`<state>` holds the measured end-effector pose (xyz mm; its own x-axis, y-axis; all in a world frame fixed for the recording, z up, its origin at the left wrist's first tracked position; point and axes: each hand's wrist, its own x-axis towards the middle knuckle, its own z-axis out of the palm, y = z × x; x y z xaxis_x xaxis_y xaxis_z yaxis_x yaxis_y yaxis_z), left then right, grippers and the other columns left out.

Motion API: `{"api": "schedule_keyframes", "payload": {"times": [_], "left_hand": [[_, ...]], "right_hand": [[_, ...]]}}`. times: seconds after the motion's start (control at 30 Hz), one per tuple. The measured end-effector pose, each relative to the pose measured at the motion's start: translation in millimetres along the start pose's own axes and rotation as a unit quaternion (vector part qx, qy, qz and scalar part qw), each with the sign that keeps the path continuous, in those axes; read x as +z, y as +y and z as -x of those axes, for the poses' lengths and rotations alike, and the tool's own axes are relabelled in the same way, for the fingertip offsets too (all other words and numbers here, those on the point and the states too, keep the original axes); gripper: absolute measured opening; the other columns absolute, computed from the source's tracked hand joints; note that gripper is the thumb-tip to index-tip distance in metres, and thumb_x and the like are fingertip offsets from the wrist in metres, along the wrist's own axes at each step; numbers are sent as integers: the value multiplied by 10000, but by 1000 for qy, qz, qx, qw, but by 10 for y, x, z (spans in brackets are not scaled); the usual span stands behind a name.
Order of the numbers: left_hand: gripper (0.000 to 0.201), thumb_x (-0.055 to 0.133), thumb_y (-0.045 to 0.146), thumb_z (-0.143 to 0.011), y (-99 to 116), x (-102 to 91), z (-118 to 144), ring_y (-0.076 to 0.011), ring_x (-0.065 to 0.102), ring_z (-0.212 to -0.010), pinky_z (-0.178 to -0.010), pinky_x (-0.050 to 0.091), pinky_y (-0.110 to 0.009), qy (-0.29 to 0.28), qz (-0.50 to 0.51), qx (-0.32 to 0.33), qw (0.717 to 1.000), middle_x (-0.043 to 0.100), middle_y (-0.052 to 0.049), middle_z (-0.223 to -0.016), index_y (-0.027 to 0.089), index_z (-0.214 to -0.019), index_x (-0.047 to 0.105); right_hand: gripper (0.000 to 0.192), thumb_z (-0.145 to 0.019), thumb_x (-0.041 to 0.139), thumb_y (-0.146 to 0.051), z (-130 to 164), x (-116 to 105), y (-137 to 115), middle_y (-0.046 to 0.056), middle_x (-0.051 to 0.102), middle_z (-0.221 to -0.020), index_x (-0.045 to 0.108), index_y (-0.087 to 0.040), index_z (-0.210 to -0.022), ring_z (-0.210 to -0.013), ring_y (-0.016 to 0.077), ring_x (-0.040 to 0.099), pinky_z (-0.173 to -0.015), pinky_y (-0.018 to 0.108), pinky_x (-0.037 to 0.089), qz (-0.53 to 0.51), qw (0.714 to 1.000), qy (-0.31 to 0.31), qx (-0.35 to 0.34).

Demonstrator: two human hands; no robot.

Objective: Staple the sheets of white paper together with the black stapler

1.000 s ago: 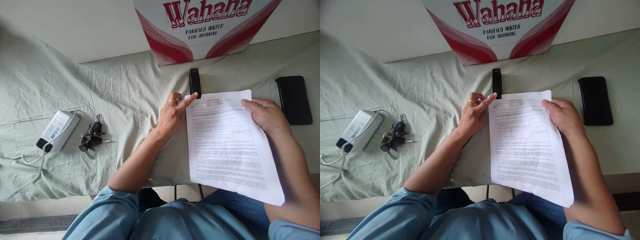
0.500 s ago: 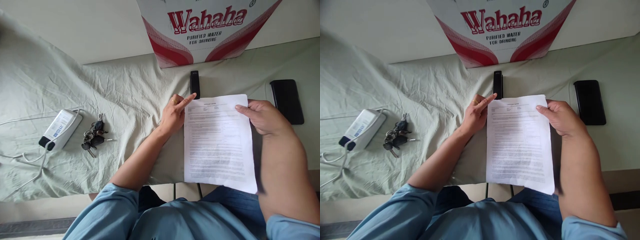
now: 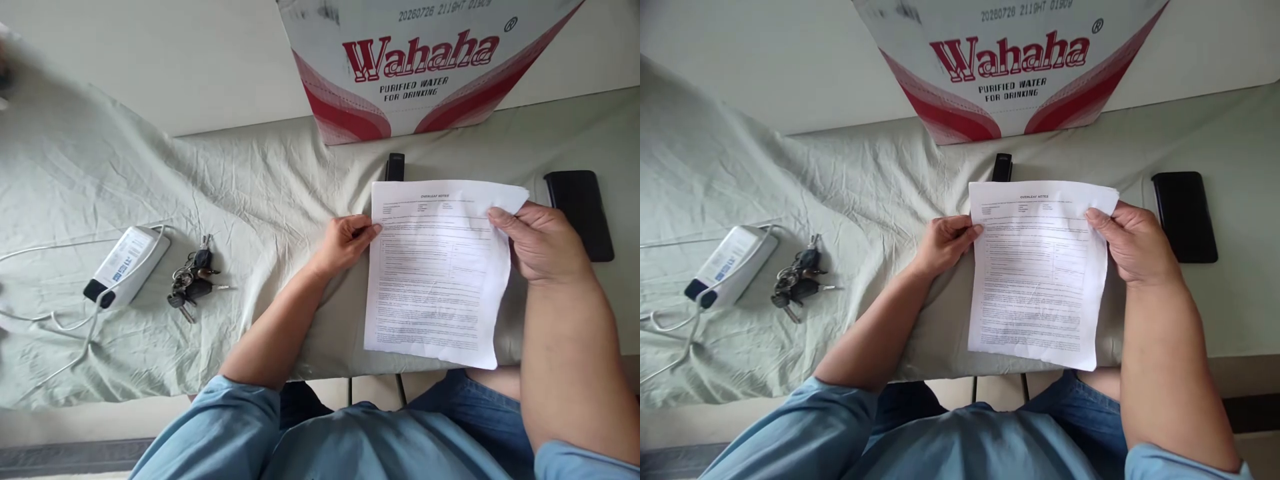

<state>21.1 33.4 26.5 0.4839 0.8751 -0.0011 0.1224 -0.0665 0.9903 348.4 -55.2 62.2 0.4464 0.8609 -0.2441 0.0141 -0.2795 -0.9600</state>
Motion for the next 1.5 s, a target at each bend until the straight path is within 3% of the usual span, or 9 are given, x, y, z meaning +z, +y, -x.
{"api": "schedule_keyframes", "payload": {"times": [0.1,0.27,0.43,0.6,0.83,0.97,1.1,1.3,1.5], "left_hand": [[763,962,816,-875,-27,11,-10,-106,344,-602,-549,258,-310,52,-5,-3,999,433,41,-599,221,-632,549],[653,1074,802,-724,-54,43,5,-166,597,-669,-586,503,-334,95,66,-18,993,694,-11,-735,223,-795,778],[717,873,891,-927,-91,41,20,-188,673,-678,-603,556,-350,112,102,-53,987,645,-17,-682,238,-717,660],[626,922,870,-868,-153,8,-57,-326,879,-1007,-830,731,-452,137,215,-107,961,810,-55,-836,261,-936,789],[716,960,854,-821,-76,-16,-59,-431,889,-1267,-1082,751,-561,115,254,-113,954,923,-130,-1060,217,-1132,861],[707,991,843,-815,-55,7,-15,-421,918,-1128,-986,779,-541,67,203,-110,971,921,-136,-1014,195,-1074,879],[679,979,853,-829,-78,20,-15,-354,920,-1000,-853,779,-446,76,184,-109,974,918,-100,-955,207,-1016,885],[664,991,826,-838,-106,25,-28,-381,924,-1081,-975,787,-512,78,215,-104,968,922,-127,-1018,203,-1043,887],[644,1015,801,-819,-142,25,-23,-380,922,-1073,-930,790,-493,89,211,-109,967,915,-116,-993,219,-1053,872]], "right_hand": [[422,-677,1142,-624,10,10,19,22,931,-985,928,-311,-861,-996,280,880,-1215,550,664,-13,1000,-13,-6],[613,-516,1204,-537,-2,73,8,39,950,-1096,969,-307,-1034,-1137,336,881,-1294,608,624,-13,999,-30,25],[509,-543,1188,-472,-28,43,20,47,955,-1137,966,-286,-962,-1100,323,872,-1204,585,672,0,999,29,-42],[412,-633,1132,-485,-41,-106,22,38,954,-1103,984,-307,-973,-1073,332,869,-1169,614,675,60,991,56,-103],[247,-800,1048,-425,-60,-135,76,9,949,-1068,988,-323,-1017,-962,254,846,-1061,497,692,90,986,37,-138],[239,-807,1045,-431,-54,-19,76,10,924,-984,966,-289,-982,-965,258,842,-1041,470,691,97,981,44,-161],[392,-747,1063,-494,-79,52,52,35,929,-1042,958,-269,-1050,-987,281,847,-1005,479,699,87,978,85,-170],[499,-588,1097,-563,-204,-107,19,47,878,-915,920,-228,-913,-786,257,765,-871,524,666,33,959,218,-180],[433,-575,1085,-493,-186,-34,9,12,820,-843,911,-228,-870,-732,190,669,-798,447,585,17,965,208,-162]]}}
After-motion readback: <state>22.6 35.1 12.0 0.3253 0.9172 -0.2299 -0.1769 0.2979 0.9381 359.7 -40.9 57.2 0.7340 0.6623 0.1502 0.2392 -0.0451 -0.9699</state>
